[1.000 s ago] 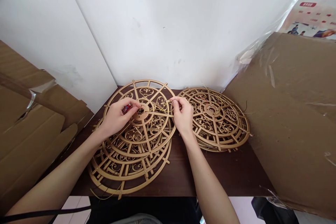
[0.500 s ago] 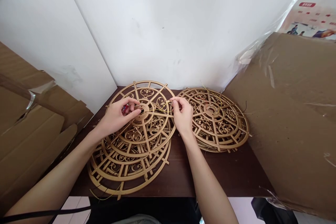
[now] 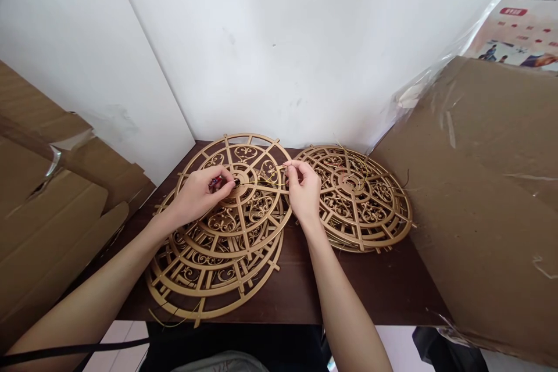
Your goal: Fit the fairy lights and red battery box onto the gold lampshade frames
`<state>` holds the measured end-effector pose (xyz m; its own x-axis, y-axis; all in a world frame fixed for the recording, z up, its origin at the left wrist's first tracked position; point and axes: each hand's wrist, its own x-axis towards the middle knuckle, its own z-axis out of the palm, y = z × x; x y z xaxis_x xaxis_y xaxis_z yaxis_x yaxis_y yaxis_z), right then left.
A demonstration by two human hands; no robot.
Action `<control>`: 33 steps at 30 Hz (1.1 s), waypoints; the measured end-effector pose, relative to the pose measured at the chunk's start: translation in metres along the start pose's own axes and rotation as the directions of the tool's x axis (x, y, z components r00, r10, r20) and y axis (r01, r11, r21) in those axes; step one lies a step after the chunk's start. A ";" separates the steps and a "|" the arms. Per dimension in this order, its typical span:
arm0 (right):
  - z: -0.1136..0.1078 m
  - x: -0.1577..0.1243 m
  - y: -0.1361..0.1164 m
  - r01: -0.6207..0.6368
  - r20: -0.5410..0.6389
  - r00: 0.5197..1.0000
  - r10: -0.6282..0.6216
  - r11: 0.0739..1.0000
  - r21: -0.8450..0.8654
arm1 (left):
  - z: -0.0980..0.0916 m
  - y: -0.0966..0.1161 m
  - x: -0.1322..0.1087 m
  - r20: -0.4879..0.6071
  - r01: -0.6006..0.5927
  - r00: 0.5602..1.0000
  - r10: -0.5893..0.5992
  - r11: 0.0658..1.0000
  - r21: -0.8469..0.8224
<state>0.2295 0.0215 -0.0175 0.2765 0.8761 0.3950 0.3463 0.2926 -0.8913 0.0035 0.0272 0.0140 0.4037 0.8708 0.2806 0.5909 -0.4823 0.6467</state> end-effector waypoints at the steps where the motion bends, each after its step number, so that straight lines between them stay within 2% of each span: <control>1: 0.000 0.000 0.000 -0.003 0.001 1.000 0.003 1.000 0.000 | 0.000 0.001 0.000 0.004 0.015 1.000 -0.015 0.999 -0.038; 7: -0.001 0.001 0.001 0.010 0.004 1.000 -0.010 1.000 -0.014 | -0.004 0.005 0.001 -0.019 0.045 0.998 -0.052 0.958 -0.282; 11: -0.001 0.000 0.000 0.017 0.006 1.000 -0.017 0.999 -0.026 | -0.006 0.004 0.003 -0.024 0.083 0.995 -0.098 0.930 -0.358; 13: -0.001 -0.001 -0.001 0.027 0.005 1.000 -0.027 0.999 -0.039 | -0.005 0.002 0.003 -0.025 0.099 0.993 -0.113 0.939 -0.328; 16: 0.000 -0.002 -0.003 0.047 0.007 0.999 -0.047 0.997 -0.069 | -0.003 -0.001 0.002 -0.059 0.103 0.992 -0.115 0.980 -0.172; 19: 0.000 -0.002 -0.005 0.062 0.008 0.998 -0.061 0.995 -0.081 | -0.002 -0.003 0.002 -0.133 0.055 0.990 -0.056 0.998 -0.013; 23: 0.000 -0.002 -0.007 0.069 0.007 0.998 -0.069 0.993 -0.099 | -0.001 -0.003 0.002 -0.202 0.019 0.979 -0.008 0.998 0.053; 26: -0.001 -0.003 -0.007 0.078 0.006 0.997 -0.078 0.991 -0.107 | 0.001 -0.001 0.000 -0.262 0.041 0.965 -0.022 0.997 0.068; 29: -0.001 -0.003 -0.007 0.085 0.007 0.996 -0.084 0.991 -0.106 | 0.002 0.003 -0.001 -0.310 0.107 0.946 -0.092 0.994 0.032; 31: -0.001 -0.003 -0.008 0.089 0.007 0.996 -0.088 0.991 -0.105 | 0.002 0.005 -0.002 -0.318 0.149 0.936 -0.153 0.988 -0.035; 33: -0.001 -0.003 -0.008 0.094 0.009 0.996 -0.093 0.990 -0.106 | 0.000 0.006 -0.001 -0.275 0.177 0.936 -0.220 0.969 -0.173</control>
<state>0.2267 0.0164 -0.0117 0.2350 0.8484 0.4744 0.4633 0.3312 -0.8219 0.0067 0.0238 0.0178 0.0559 0.9475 0.3148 0.5234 -0.2963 0.7989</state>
